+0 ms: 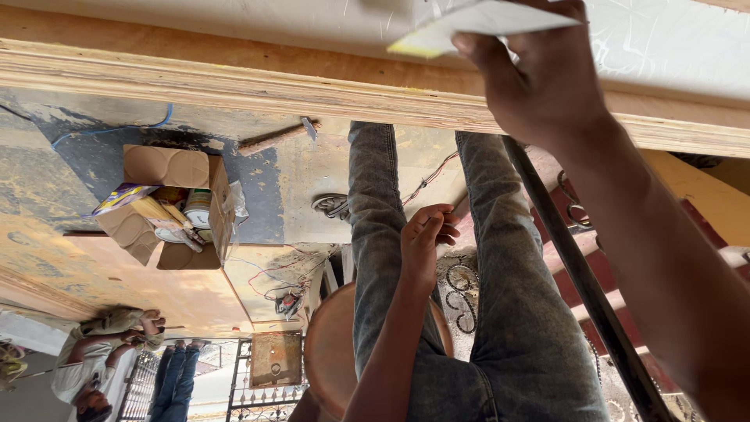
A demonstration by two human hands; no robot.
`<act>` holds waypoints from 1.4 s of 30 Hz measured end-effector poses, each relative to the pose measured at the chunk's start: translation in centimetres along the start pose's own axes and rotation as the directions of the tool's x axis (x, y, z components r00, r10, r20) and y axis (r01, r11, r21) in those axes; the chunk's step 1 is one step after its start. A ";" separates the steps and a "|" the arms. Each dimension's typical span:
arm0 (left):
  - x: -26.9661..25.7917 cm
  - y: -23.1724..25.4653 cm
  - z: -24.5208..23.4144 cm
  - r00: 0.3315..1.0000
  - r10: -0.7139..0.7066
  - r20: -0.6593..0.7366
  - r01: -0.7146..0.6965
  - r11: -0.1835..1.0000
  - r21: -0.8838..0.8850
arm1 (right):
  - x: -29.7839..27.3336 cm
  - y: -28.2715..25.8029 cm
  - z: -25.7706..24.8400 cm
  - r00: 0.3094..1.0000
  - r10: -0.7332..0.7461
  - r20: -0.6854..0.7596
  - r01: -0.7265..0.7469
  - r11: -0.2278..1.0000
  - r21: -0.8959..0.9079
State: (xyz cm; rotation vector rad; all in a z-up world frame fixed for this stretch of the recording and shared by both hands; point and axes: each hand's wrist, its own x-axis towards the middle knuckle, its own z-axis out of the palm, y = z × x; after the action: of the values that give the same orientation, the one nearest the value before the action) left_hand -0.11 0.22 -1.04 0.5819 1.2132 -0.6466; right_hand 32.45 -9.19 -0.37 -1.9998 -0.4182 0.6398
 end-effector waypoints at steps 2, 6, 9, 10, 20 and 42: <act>-0.1 0.3 0.1 1.000 0.000 -0.006 0.000 1.000 0.024 | 0.5 1.1 1.8 0.998 -0.063 -0.023 0.063 0.998 -0.017; 0.1 0.7 0.4 1.000 -0.002 -0.015 0.003 0.999 0.040 | -0.9 1.6 1.8 0.998 0.036 0.058 -0.035 0.999 -0.028; -0.3 0.3 0.3 1.000 -0.011 -0.004 0.011 0.999 0.040 | -3.0 0.6 -0.7 0.991 0.121 0.050 -0.123 0.991 0.043; -0.5 0.1 0.3 1.000 -0.013 -0.001 0.013 0.999 0.033 | -3.3 0.6 -1.3 0.995 0.095 0.031 -0.095 0.995 -0.007; -0.3 0.2 0.7 1.000 -0.007 -0.004 0.008 0.996 0.090 | -3.2 1.4 -0.5 0.989 0.125 0.081 -0.126 0.992 0.014; 0.2 -1.2 0.4 1.000 -0.001 -0.020 0.004 0.992 0.123 | -5.8 -1.7 0.7 0.992 -0.004 -0.123 0.011 0.998 0.055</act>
State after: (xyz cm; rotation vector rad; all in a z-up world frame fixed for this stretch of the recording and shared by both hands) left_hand -0.68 -0.93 -1.19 0.6915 1.1989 -0.7227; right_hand 27.30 -10.95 2.38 -1.9718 -0.3304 0.5146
